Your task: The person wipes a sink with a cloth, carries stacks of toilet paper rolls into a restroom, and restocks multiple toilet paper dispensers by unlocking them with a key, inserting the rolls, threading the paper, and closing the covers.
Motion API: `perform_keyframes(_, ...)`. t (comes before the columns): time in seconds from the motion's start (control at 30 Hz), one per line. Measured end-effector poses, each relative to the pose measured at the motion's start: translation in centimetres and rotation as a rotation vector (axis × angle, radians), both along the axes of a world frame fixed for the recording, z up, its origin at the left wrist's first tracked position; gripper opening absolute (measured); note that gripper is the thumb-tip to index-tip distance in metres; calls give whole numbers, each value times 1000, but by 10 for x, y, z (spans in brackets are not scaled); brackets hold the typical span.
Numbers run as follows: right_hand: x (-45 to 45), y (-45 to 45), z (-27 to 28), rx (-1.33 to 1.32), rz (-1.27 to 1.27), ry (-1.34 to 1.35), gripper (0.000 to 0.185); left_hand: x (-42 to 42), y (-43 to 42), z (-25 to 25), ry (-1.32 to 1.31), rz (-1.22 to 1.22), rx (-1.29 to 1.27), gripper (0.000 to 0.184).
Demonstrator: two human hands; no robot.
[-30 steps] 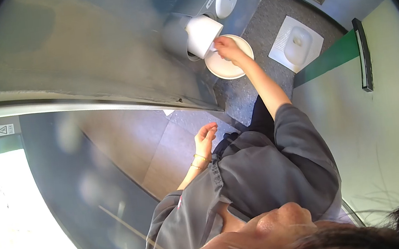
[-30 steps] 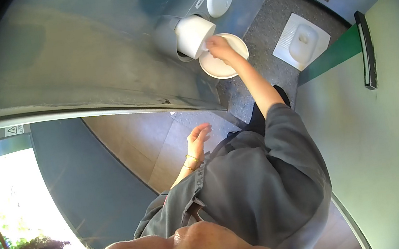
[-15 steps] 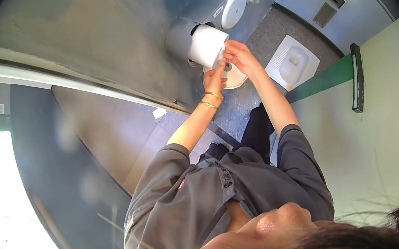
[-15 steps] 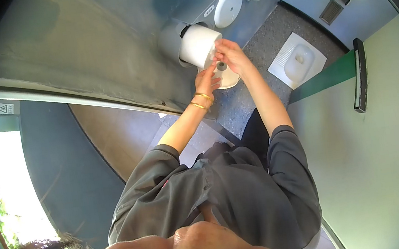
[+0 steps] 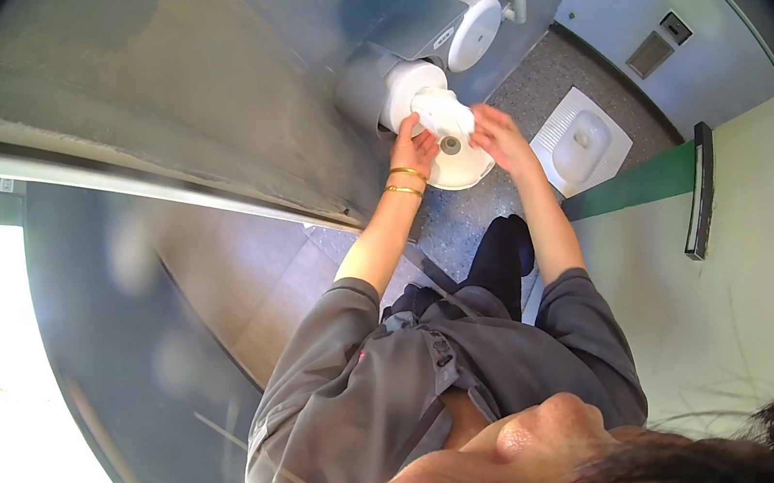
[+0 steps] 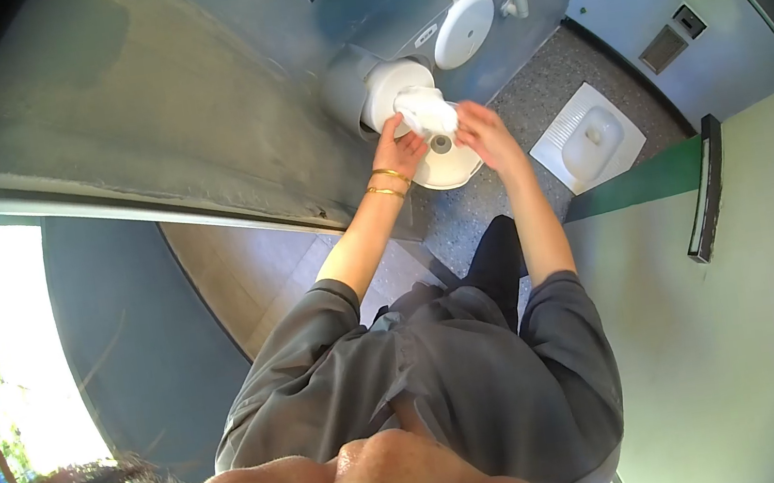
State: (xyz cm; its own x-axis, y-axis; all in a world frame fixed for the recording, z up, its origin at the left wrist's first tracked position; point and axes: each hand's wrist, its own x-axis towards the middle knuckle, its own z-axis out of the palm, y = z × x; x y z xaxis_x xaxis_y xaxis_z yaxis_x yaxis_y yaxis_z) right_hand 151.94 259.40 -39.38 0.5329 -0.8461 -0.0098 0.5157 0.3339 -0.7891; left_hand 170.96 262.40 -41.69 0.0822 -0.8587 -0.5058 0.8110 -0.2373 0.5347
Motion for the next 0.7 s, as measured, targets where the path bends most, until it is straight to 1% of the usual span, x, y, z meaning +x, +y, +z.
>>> perform_keyframes(0.07,-37,18,-43,17,-6,-70,17,3,1,-6,100,20,-1,60)
perform_keyframes(0.1,-57,31,-53,100,-159,-115,18,4,3,1,158,60,56,59)
perform_keyframes(0.13,-76,42,-62,187,-313,-158,19,7,3,-1,115,74,61,59)
perform_keyframes(0.2,-125,46,-93,196,-431,-345,22,9,1,-5,36,97,74,59)
perform_keyframes(0.23,-124,51,-86,221,-546,-169,23,5,6,7,11,141,29,64)
perform_keyframes(0.3,-116,60,-56,265,-772,187,25,-4,1,8,-57,169,9,71)
perform_keyframes(0.33,-111,56,-64,170,-719,373,28,-8,1,8,-90,184,-2,74)
perform_keyframes(0.37,-104,43,-70,71,-658,559,30,-12,2,12,-182,114,40,81)
perform_keyframes(0.4,-79,35,-46,-51,-684,860,40,-11,2,13,-133,58,122,81)
perform_keyframes(0.43,-58,23,-50,-421,-788,912,54,-7,0,14,-86,3,202,82)
perform_keyframes(0.47,-31,27,-1,-407,-697,1002,71,-3,-2,15,-41,-52,281,82)
perform_keyframes(0.5,-5,26,18,-545,-702,1068,75,-4,3,19,-176,-106,253,77)
perform_keyframes(0.53,17,19,30,-684,-707,1131,79,-4,3,19,-222,-90,238,75)
perform_keyframes(0.6,49,4,46,-593,-288,1418,71,-3,7,18,-314,-59,205,69)
perform_keyframes(0.63,51,-6,30,-634,-197,1376,64,-5,7,17,-369,-30,197,67)
perform_keyframes(0.67,55,-16,-1,-678,-110,1333,57,-6,7,17,-424,2,182,66)
perform_keyframes(0.7,56,-24,-16,-722,-25,1286,51,-5,6,19,-480,34,165,64)
